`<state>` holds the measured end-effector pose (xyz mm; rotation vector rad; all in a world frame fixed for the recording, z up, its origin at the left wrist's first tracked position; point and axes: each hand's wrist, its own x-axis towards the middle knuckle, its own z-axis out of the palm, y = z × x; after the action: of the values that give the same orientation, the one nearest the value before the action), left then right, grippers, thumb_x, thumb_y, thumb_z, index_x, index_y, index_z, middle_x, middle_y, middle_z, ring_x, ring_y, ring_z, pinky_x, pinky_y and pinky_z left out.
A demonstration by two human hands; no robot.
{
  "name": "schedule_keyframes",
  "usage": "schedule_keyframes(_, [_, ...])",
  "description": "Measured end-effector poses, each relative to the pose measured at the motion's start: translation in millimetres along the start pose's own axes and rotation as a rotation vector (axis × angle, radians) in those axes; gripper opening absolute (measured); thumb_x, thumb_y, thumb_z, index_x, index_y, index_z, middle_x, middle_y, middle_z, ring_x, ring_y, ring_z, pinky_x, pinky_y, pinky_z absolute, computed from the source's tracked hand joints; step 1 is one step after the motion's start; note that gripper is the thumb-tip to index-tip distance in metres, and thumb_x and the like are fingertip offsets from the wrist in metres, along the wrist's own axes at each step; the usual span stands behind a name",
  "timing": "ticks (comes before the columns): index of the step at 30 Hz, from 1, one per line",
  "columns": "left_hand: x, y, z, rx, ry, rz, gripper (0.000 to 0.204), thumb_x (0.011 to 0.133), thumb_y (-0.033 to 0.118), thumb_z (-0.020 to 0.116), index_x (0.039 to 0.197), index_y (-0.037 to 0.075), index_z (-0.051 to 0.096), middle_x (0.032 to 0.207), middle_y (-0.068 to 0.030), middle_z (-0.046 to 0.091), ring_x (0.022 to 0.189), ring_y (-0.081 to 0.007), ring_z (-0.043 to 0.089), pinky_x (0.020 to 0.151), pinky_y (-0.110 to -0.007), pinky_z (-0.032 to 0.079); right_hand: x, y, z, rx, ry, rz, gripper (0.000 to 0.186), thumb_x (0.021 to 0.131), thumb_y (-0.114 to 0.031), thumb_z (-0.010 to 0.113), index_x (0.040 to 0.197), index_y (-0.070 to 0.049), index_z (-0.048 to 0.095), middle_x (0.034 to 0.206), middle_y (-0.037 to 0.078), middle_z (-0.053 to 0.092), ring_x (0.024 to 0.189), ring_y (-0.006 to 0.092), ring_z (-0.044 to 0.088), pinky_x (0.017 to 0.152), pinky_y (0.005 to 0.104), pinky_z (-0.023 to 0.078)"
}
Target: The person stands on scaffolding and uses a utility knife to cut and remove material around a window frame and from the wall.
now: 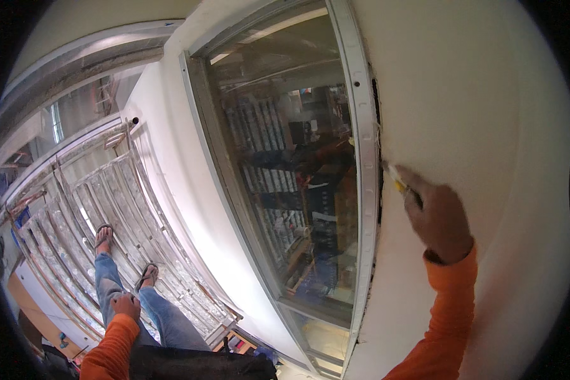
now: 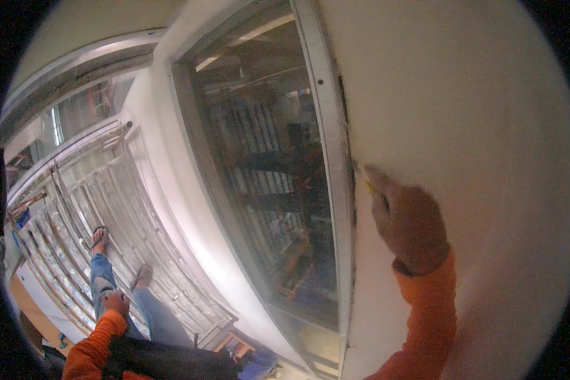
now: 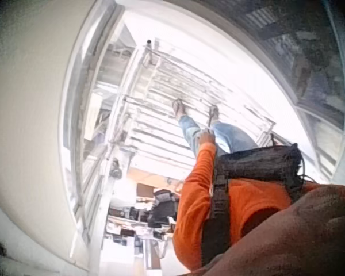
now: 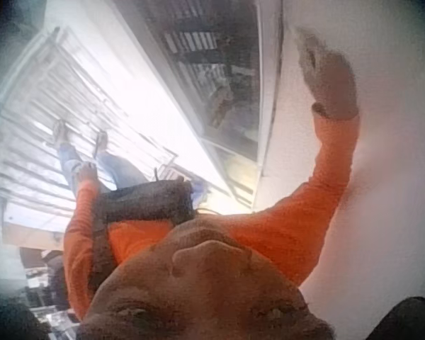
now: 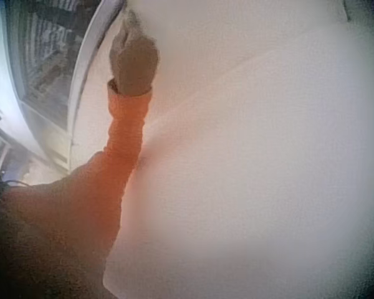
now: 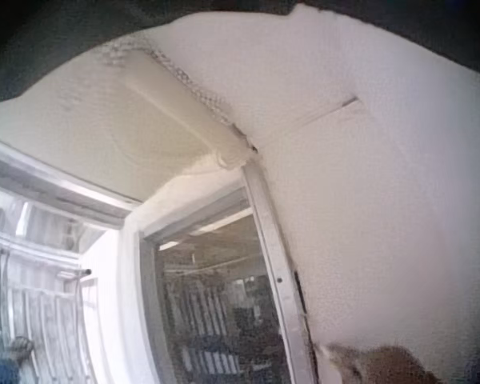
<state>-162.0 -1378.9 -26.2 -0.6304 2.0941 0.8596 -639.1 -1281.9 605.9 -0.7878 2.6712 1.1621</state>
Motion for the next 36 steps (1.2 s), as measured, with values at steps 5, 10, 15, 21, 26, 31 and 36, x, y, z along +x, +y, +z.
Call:
schedule_keyframes(5, [-2.3,18.3,-24.1,-0.031,-0.045,-0.008,0.031,0.088,0.033,0.057,0.097,0.008,0.072,0.100,-0.0157,0.072,0.101,-0.0329,0.066,0.105,-0.053,0.032,26.6,-2.5,-8.9,0.129,0.151,0.047,0.038,0.093,-0.012,0.057,0.131,-0.010,0.063,0.070,0.023,0.060,0.054,0.0331,0.057,0.058,0.0428,0.049])
schedule_keyframes(10, [7.1,9.5,-12.0,-0.042,-0.020,0.007,0.031,0.088,0.034,0.057,0.097,0.008,0.072,0.100,-0.0155,0.072,0.101,-0.0331,0.066,0.103,-0.051,0.032,49.2,-8.9,-6.7,0.071,0.284,-0.048,0.042,0.092,-0.007,0.057,0.134,-0.009,0.060,0.065,0.022,0.057,0.049,0.0292,0.053,0.055,0.0401,0.047])
schedule_keyframes(15, [8.7,5.3,-15.1,-0.033,-0.040,-0.029,0.033,0.089,0.035,0.054,0.097,0.009,0.073,0.100,-0.0151,0.072,0.101,-0.0326,0.066,0.102,-0.051,0.033,-18.5,-0.5,27.8,0.094,0.123,0.034,0.045,0.092,-0.008,0.058,0.137,-0.010,0.058,0.074,0.023,0.062,0.057,0.0307,0.062,0.058,0.0394,0.049])
schedule_keyframes(21, [7.7,11.6,-29.4,0.032,-0.052,0.003,0.031,0.090,0.033,0.054,0.096,0.010,0.073,0.101,-0.0147,0.072,0.104,-0.0320,0.065,0.101,-0.049,0.034,21.7,-15.4,5.0,0.037,0.206,0.024,0.046,0.092,-0.008,0.059,0.138,-0.011,0.058,0.077,0.022,0.064,0.060,0.0312,0.063,0.062,0.0385,0.051])
schedule_keyframes(26, [10.9,1.0,-16.2,-0.027,-0.008,0.011,0.028,0.089,0.030,0.056,0.094,0.009,0.073,0.099,-0.0147,0.072,0.103,-0.0328,0.065,0.102,-0.050,0.033,1.0,-12.5,25.4,-0.015,0.183,0.061,0.044,0.093,-0.006,0.058,0.136,-0.011,0.059,0.084,0.022,0.067,0.066,0.0314,0.067,0.065,0.0370,0.053])
schedule_keyframes(31, [9.2,10.3,-24.1,-0.059,-0.019,0.003,0.026,0.088,0.029,0.056,0.094,0.009,0.073,0.098,-0.0144,0.072,0.101,-0.0337,0.065,0.103,-0.051,0.031,-24.5,-10.0,33.8,0.047,0.159,0.072,0.045,0.095,-0.010,0.061,0.140,-0.014,0.056,0.079,0.014,0.068,0.063,0.0252,0.067,0.058,0.0364,0.054])
schedule_keyframes(36, [7.6,14.0,-32.3,-0.062,-0.018,0.008,0.027,0.089,0.030,0.056,0.095,0.009,0.073,0.098,-0.0144,0.072,0.102,-0.0340,0.065,0.103,-0.051,0.032,20.1,-22.7,7.1,0.036,0.123,0.165,0.046,0.093,-0.007,0.059,0.138,-0.015,0.058,0.096,0.020,0.070,0.081,0.0343,0.070,0.073,0.0394,0.055])
